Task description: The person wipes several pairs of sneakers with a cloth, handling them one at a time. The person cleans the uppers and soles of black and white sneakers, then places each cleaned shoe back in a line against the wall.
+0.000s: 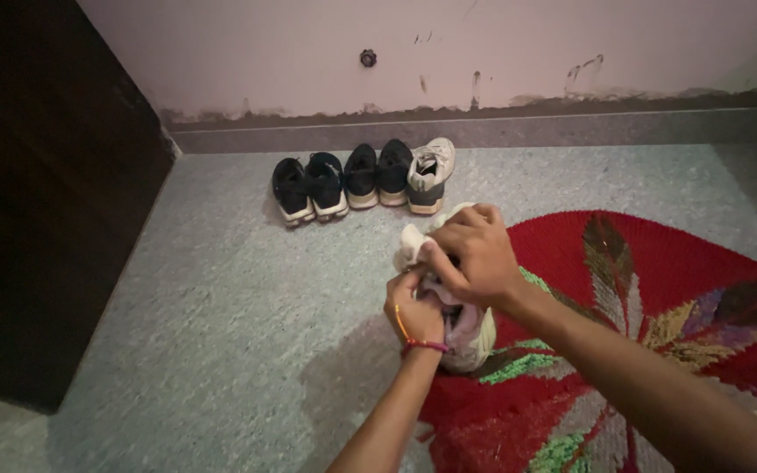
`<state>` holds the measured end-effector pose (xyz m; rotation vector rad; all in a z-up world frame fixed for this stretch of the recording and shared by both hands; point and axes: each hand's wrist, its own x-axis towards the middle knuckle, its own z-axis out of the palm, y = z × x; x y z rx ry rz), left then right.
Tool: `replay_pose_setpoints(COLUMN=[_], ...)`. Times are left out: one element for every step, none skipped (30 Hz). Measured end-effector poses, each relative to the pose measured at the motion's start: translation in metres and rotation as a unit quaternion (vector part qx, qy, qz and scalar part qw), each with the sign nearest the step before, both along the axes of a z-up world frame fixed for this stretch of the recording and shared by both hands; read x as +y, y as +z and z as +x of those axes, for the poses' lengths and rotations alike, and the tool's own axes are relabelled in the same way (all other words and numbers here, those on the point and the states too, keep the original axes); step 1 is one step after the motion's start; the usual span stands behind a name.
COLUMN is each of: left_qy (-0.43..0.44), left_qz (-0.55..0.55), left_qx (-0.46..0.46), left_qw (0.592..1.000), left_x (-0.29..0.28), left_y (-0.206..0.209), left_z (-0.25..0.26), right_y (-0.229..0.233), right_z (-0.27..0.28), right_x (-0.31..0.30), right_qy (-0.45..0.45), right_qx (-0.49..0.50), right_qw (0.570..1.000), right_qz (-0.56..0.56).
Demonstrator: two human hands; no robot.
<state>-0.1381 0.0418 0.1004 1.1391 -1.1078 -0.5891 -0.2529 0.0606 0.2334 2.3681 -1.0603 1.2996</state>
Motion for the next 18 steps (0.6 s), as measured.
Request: replay_pose_setpoints(left_qy=[0.01, 0.018, 0.027, 0.012, -0.003, -0.018, -0.008, 0.003, 0.014, 0.003, -0.009, -0.021, -0.026, -0.032, -0.037, -0.062, -0.087, -0.112], left_qz=[0.002, 0.003, 0.004, 0.009, 0.014, 0.018, 0.021, 0.024, 0.028, 0.029, 0.03, 0.031, 0.029, 0.027, 0.025, 0.017, 0.008, 0.0], left_qx=[-0.01, -0.018, -0.026, 0.007, 0.04, 0.071, 0.039, 0.007, -0.026, -0.009, 0.008, 0.024, 0.02, 0.015, 0.009, 0.003, -0.004, -0.009], left_qw=[1.0, 1.0, 0.999, 1.0, 0.999, 0.997, 0.999, 1.0, 0.999, 1.0, 0.999, 0.999, 0.999, 0.999, 0.999, 0.998, 0.996, 0.994], left_x=[-0.002, -0.004, -0.006, -0.008, -0.01, -0.012, -0.013, -0.014, -0.013, -0.012, -0.01, -0.009, -0.006, -0.002, 0.001, 0.004, 0.007, 0.009], left_y=[-0.002, -0.003, -0.004, -0.004, -0.004, -0.003, -0.002, 0.0, 0.002, 0.005, 0.01, 0.015, 0.021, 0.027, 0.033, 0.038, 0.043, 0.046], left_z=[-0.001, -0.004, -0.007, -0.01, -0.012, -0.014, -0.014, -0.013, -0.013, -0.013, -0.014, -0.015, -0.016, -0.016, -0.016, -0.015, -0.014, -0.014], right_y=[-0.002, -0.004, -0.005, -0.006, -0.008, -0.009, -0.01, -0.011, -0.012, -0.013, -0.015, -0.016, -0.017, -0.018, -0.018, -0.019, -0.02, -0.02], right_z=[0.001, 0.001, 0.001, 0.001, 0.001, 0.002, 0.001, -0.001, -0.002, -0.005, -0.008, -0.013, -0.018, -0.021, -0.025, -0.03, -0.035, -0.042], right_x=[0.001, 0.002, 0.003, 0.004, 0.006, 0.006, 0.007, 0.007, 0.007, 0.006, 0.005, 0.004, 0.002, -0.003, -0.008, -0.013, -0.019, -0.025], right_qy=[-0.019, -0.038, -0.058, -0.073, -0.089, -0.103, -0.108, -0.111, -0.115, -0.113, -0.111, -0.11, -0.111, -0.113, -0.115, -0.125, -0.135, -0.145], right_qx=[-0.011, -0.021, -0.031, -0.036, -0.041, -0.046, -0.044, -0.042, -0.04, -0.034, -0.029, -0.023, -0.035, -0.047, -0.06, -0.068, -0.076, -0.083], right_qw=[1.0, 0.999, 0.997, 0.996, 0.994, 0.992, 0.991, 0.99, 0.989, 0.991, 0.992, 0.993, 0.993, 0.992, 0.991, 0.989, 0.986, 0.983], right_qz=[-0.009, -0.02, -0.03, -0.039, -0.048, -0.057, -0.068, -0.076, -0.085, -0.067, -0.049, -0.031, -0.014, 0.003, 0.02, 0.041, 0.061, 0.082])
